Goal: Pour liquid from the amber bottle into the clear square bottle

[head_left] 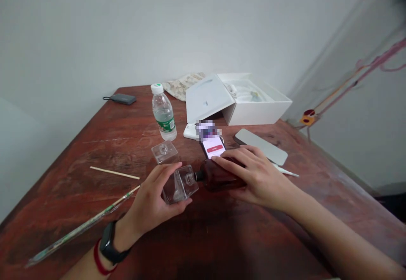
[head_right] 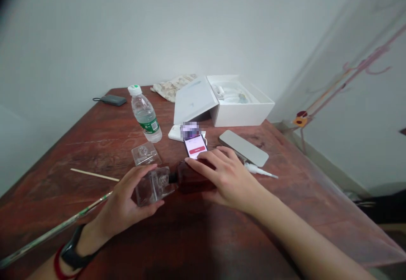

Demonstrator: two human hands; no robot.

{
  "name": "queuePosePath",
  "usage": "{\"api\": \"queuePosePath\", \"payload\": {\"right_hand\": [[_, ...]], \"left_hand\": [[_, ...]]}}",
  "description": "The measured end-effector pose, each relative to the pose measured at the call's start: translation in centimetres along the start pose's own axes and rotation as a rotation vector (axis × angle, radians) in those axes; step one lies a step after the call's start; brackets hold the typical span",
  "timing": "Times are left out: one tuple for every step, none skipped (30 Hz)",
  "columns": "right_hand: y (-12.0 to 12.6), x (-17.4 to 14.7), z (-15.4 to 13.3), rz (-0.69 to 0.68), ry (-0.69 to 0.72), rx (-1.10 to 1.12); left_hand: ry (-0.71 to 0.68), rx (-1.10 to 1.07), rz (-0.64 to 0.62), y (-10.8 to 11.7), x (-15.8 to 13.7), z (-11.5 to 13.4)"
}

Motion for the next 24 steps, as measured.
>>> {"api": "queuePosePath", "payload": {"right_hand": [[0.02, 0.01, 0.06, 0.003, -0.006, 0.01], [0.06, 0.01, 0.1, 0.01, -0.007, 0.016], [0.08, 0.0, 0.13, 0.017, -0.007, 0.019], [0.1, -0.01, 0.16, 0.025, -0.006, 0.02], [0.11, -0.02, 0.18, 0.035, -0.004, 0.019], [0.1, -0.04, 0.22, 0.044, -0.004, 0.019], [0.06, -0.06, 0.27, 0.052, -0.005, 0.022], [-0.01, -0.08, 0.31, 0.057, -0.005, 0.027], [-0.06, -0.1, 0.35, 0.063, -0.004, 0.032], [-0.1, -0.13, 0.38, 0.071, -0.005, 0.038], [-0.13, -0.14, 0.41, 0.076, -0.005, 0.042], [-0.14, -0.15, 0.43, 0.082, -0.006, 0.044], [-0.13, -0.15, 0.44, 0.086, -0.007, 0.043], [-0.12, -0.15, 0.45, 0.088, -0.009, 0.04], [-0.13, -0.13, 0.42, 0.085, -0.009, 0.036], [-0.14, -0.11, 0.37, 0.08, -0.006, 0.031], [-0.13, -0.1, 0.33, 0.078, -0.004, 0.027], [-0.12, -0.1, 0.3, 0.077, -0.002, 0.024], [-0.11, -0.11, 0.29, 0.076, -0.002, 0.024], [-0.08, -0.13, 0.3, 0.079, -0.004, 0.026], [-0.06, -0.16, 0.33, 0.083, -0.006, 0.029], [-0.04, -0.19, 0.37, 0.087, -0.01, 0.033], [-0.04, -0.22, 0.4, 0.088, -0.012, 0.037], [-0.07, -0.23, 0.43, 0.086, -0.015, 0.04]], "left_hand": [[0.005, -0.003, -0.003, 0.0, 0.01, 0.01], [0.011, -0.003, -0.008, -0.04, 0.02, 0.0], [0.015, 0.0, -0.014, -0.1, 0.01, -0.01], [0.014, 0.007, -0.017, -0.15, -0.01, -0.01], [0.011, 0.015, -0.018, -0.2, -0.04, 0.0], [0.007, 0.026, -0.019, -0.26, -0.07, -0.02], [0.004, 0.037, -0.018, -0.29, -0.09, -0.04], [0.001, 0.048, -0.016, -0.32, -0.11, -0.08], [0.001, 0.056, -0.017, -0.35, -0.11, -0.13], [0.001, 0.063, -0.018, -0.38, -0.11, -0.17], [-0.001, 0.066, -0.019, -0.4, -0.09, -0.17], [-0.006, 0.067, -0.015, -0.38, -0.05, -0.13], [-0.012, 0.065, -0.014, -0.37, -0.01, -0.08], [-0.015, 0.062, -0.012, -0.36, 0.03, -0.02], [-0.018, 0.06, -0.01, -0.33, 0.07, 0.04], [-0.018, 0.056, -0.01, -0.31, 0.11, 0.09], [-0.016, 0.052, -0.01, -0.29, 0.13, 0.13], [-0.012, 0.049, -0.012, -0.27, 0.14, 0.17], [-0.008, 0.045, -0.012, -0.25, 0.13, 0.21], [-0.005, 0.042, -0.01, -0.2, 0.12, 0.24], [-0.001, 0.038, -0.01, -0.16, 0.1, 0.26], [0.004, 0.034, -0.013, -0.16, 0.08, 0.26], [0.011, 0.031, -0.016, -0.18, 0.06, 0.23], [0.019, 0.029, -0.021, -0.21, 0.06, 0.17]]}}
Point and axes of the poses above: each hand's wrist, its own x-axis towards the middle knuckle, its own y-axis out of the back of the hand, z = x × y, the point moved 9 cm from there along x, towards the middle knuckle, and after that the axes turned 9 degrees about x, right-handed, at the moved point
